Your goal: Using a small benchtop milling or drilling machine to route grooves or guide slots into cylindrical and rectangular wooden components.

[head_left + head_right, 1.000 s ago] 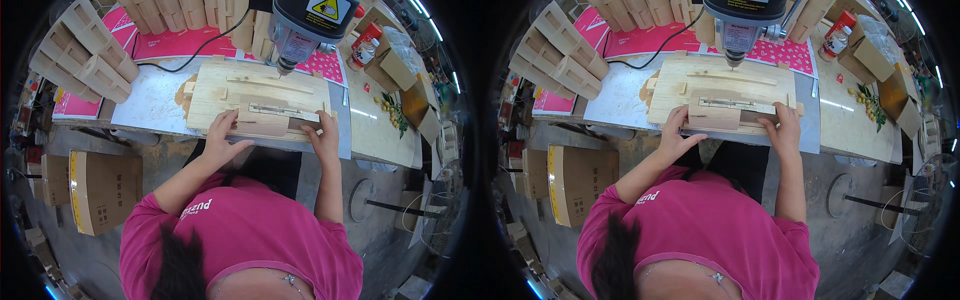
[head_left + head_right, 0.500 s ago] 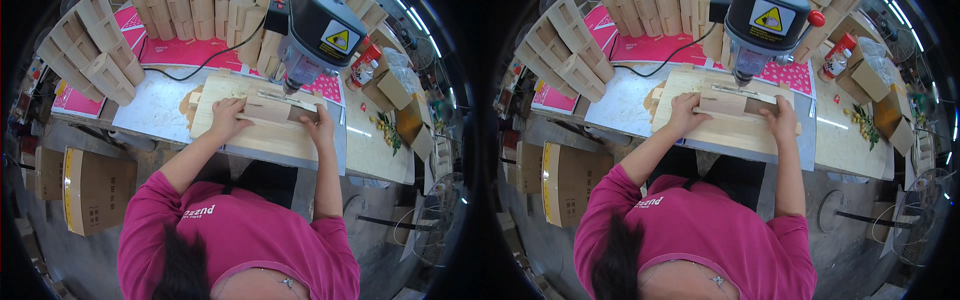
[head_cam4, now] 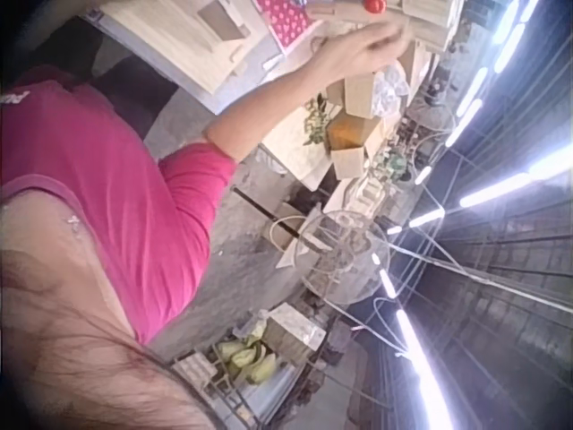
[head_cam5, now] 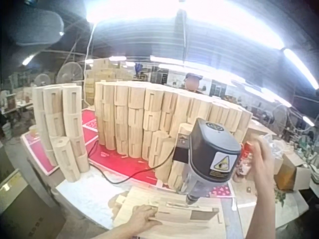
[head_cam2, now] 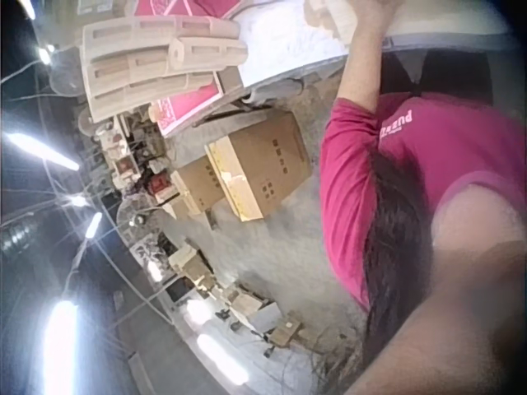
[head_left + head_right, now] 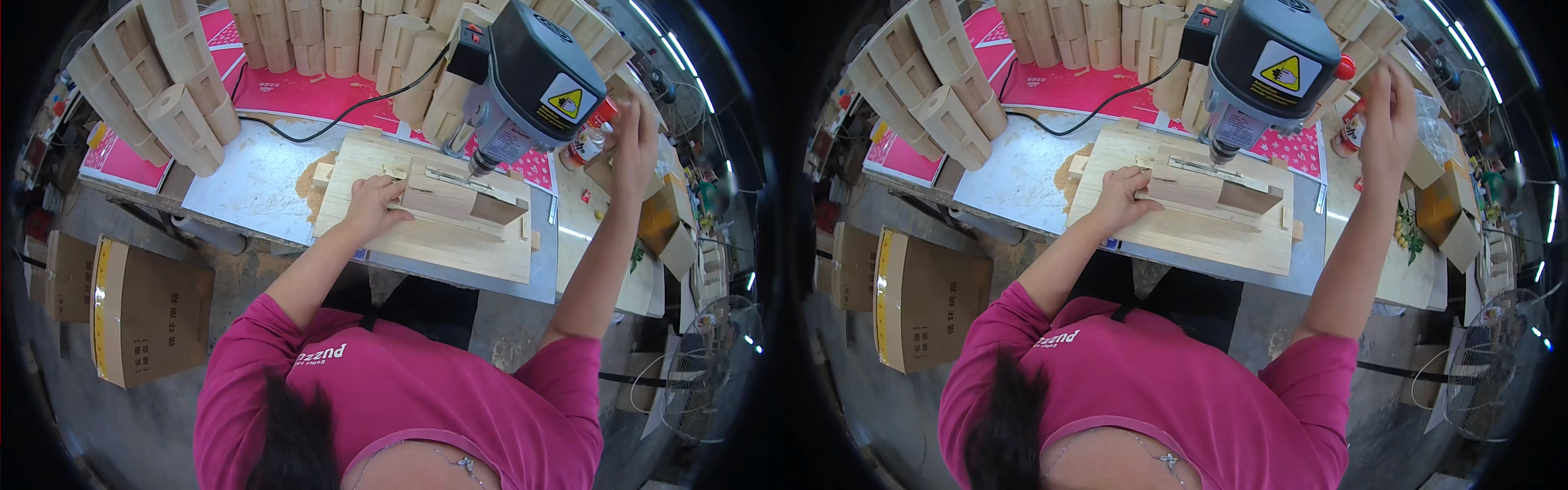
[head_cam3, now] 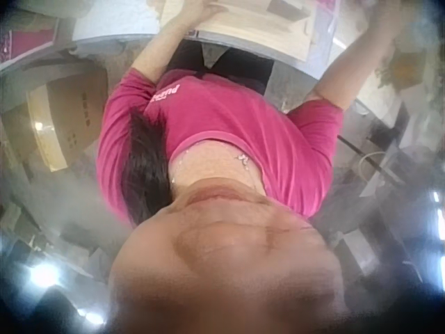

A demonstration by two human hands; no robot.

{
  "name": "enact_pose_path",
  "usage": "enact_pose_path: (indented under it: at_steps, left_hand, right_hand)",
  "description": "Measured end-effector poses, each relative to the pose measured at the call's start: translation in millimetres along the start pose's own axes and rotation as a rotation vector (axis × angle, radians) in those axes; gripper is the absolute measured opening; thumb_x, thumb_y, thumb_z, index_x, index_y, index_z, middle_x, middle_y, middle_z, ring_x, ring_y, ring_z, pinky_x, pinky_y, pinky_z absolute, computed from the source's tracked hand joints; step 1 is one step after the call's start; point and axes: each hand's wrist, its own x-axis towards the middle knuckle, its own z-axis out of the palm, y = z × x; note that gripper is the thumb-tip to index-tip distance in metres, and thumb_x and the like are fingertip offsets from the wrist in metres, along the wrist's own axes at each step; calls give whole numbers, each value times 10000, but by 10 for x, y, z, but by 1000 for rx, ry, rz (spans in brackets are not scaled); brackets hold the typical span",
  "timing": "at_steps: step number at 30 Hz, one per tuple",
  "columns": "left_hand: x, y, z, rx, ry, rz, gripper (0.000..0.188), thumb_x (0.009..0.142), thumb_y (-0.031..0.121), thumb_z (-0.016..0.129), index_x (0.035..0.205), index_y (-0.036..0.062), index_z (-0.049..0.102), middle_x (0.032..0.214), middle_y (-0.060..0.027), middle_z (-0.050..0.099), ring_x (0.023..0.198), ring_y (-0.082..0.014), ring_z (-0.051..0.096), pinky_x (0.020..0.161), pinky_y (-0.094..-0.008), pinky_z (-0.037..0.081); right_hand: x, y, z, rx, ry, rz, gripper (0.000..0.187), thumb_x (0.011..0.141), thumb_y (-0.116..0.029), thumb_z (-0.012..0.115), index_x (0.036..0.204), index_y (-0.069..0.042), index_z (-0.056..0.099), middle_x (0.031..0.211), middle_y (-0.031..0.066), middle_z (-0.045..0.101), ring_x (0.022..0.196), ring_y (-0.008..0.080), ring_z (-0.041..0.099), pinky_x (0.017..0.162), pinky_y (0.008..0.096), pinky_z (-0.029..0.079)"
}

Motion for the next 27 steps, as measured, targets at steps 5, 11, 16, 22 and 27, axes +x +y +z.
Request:
enact_pose_path:
  at_steps: [5,11,16,22,27]
  left_hand:
    - [69,25,-22,-5,-50,6,548,569,311,784,1068,151,622,802,-1,552,857,-197,544,784,-372,315]
    - [64,17,-23,11,-29,8,556,584,302,781,1095,157,617,796,6,558,843,-184,551,769,-355,316]
    - [53,46,-48,10,-92,-59,549,594,294,778,1105,176,616,811,1,563,839,-183,552,782,-351,308]
    - [20,59,-24,-16,-30,-14,556,596,292,778,1114,182,611,797,6,564,822,-184,554,786,-352,306]
    - [53,84,-53,-6,-37,-12,564,592,296,778,1118,180,610,798,5,565,818,-178,557,779,-352,311]
  right_hand:
    - [528,330,188,-221,-403,79,531,916,-475,423,1098,-12,608,928,151,648,939,235,593,830,325,429]
    - [86,-253,207,-675,-162,-193,383,921,-361,442,870,-27,622,703,167,598,631,354,556,659,377,453]
    - [-438,-476,6,-585,-145,-150,334,906,-283,470,722,-20,559,635,202,529,622,375,523,580,388,430]
    - [-1073,-431,43,-341,-95,-78,172,882,-141,520,826,-7,614,635,179,554,556,283,555,544,324,430]
    - [-1463,-99,193,-154,-53,-15,213,879,-43,482,1020,45,616,776,151,632,671,175,600,608,295,445]
